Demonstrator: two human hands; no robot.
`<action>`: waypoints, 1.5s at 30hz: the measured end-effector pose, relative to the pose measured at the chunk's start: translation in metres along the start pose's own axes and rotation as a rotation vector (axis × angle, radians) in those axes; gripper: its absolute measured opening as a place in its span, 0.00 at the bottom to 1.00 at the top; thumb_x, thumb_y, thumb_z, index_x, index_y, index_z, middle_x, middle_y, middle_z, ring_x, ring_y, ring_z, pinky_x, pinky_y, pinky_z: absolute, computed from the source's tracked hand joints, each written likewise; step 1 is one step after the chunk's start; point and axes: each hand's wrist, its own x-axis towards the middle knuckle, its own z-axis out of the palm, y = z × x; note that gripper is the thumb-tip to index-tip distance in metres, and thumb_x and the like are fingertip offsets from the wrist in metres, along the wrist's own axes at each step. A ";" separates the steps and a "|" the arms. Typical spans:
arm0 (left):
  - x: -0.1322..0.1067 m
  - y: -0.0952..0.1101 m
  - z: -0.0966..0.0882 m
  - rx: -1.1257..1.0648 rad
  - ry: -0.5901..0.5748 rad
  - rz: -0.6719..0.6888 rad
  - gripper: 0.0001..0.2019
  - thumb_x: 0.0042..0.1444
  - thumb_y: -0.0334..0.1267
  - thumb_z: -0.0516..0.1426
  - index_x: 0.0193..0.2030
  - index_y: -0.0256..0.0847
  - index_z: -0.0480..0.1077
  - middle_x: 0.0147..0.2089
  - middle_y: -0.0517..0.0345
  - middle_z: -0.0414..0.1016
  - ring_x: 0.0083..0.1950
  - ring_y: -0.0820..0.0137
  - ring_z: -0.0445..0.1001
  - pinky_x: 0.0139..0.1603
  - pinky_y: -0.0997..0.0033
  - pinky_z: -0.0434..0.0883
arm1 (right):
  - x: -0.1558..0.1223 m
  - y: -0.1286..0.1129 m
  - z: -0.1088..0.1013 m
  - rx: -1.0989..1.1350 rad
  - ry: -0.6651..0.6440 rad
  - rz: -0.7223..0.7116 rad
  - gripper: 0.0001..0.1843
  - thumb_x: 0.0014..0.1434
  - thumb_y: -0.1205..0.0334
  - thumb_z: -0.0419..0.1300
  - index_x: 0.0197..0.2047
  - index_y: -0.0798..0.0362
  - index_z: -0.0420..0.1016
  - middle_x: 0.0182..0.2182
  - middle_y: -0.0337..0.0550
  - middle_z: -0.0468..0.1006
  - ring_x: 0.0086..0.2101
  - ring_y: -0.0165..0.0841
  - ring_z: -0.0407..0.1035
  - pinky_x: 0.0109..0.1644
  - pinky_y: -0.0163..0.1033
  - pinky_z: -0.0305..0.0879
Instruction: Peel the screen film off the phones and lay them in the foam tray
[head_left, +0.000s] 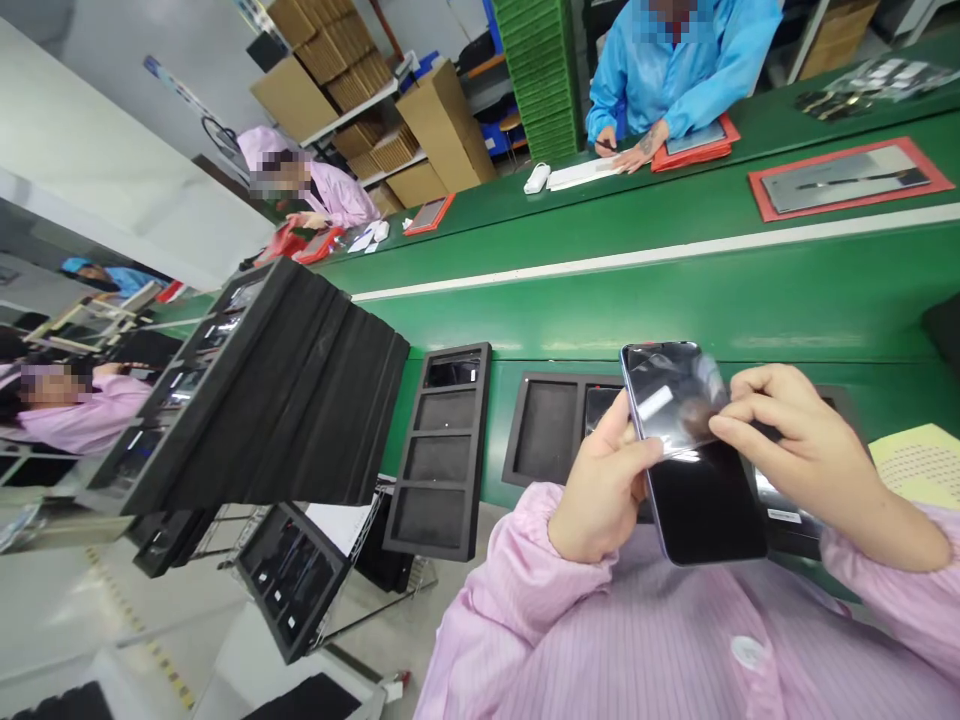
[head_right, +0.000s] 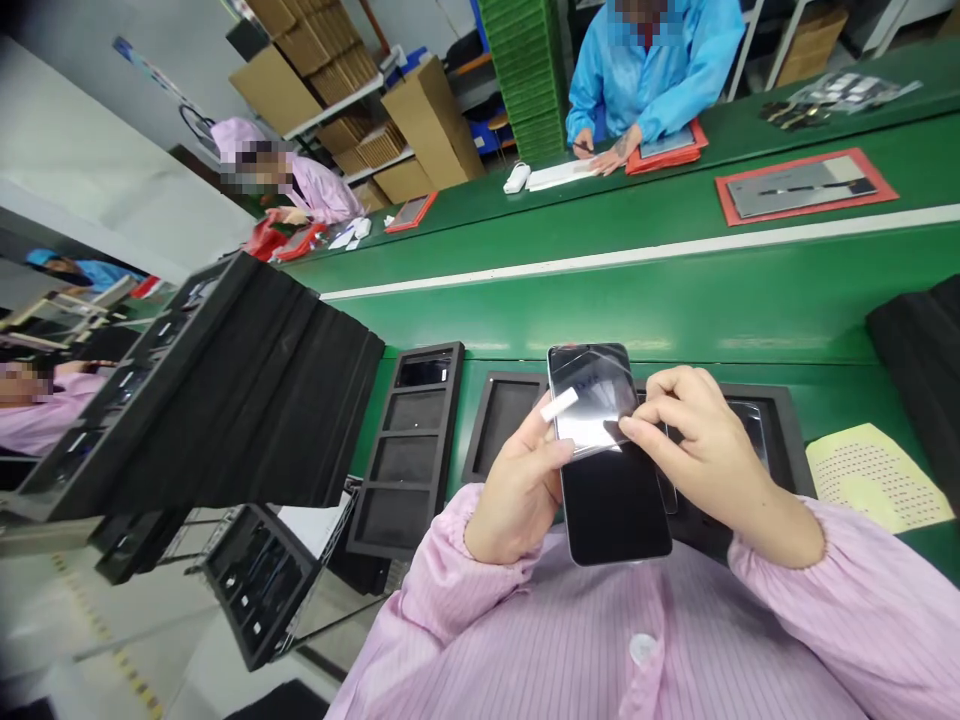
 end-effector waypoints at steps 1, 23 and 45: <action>0.000 0.002 -0.004 0.002 0.005 0.018 0.25 0.44 0.33 0.61 0.53 0.45 0.69 0.39 0.59 0.77 0.41 0.66 0.74 0.44 0.67 0.68 | -0.002 0.002 -0.001 0.051 -0.015 -0.009 0.21 0.63 0.47 0.50 0.25 0.49 0.71 0.28 0.42 0.68 0.30 0.34 0.67 0.33 0.40 0.66; 0.068 -0.017 -0.150 0.962 0.670 0.391 0.17 0.42 0.29 0.54 0.42 0.34 0.72 0.59 0.39 0.65 0.65 0.55 0.57 0.67 0.56 0.51 | -0.152 0.052 0.004 -0.519 -0.073 -0.199 0.12 0.59 0.74 0.44 0.31 0.52 0.63 0.23 0.40 0.71 0.22 0.33 0.66 0.27 0.37 0.58; 0.062 -0.009 -0.212 0.954 0.801 0.227 0.21 0.38 0.50 0.55 0.40 0.44 0.72 0.52 0.50 0.73 0.56 0.51 0.68 0.59 0.51 0.62 | -0.168 0.058 -0.237 -1.278 0.418 1.103 0.12 0.55 0.58 0.61 0.34 0.61 0.77 0.28 0.57 0.74 0.26 0.41 0.63 0.24 0.38 0.45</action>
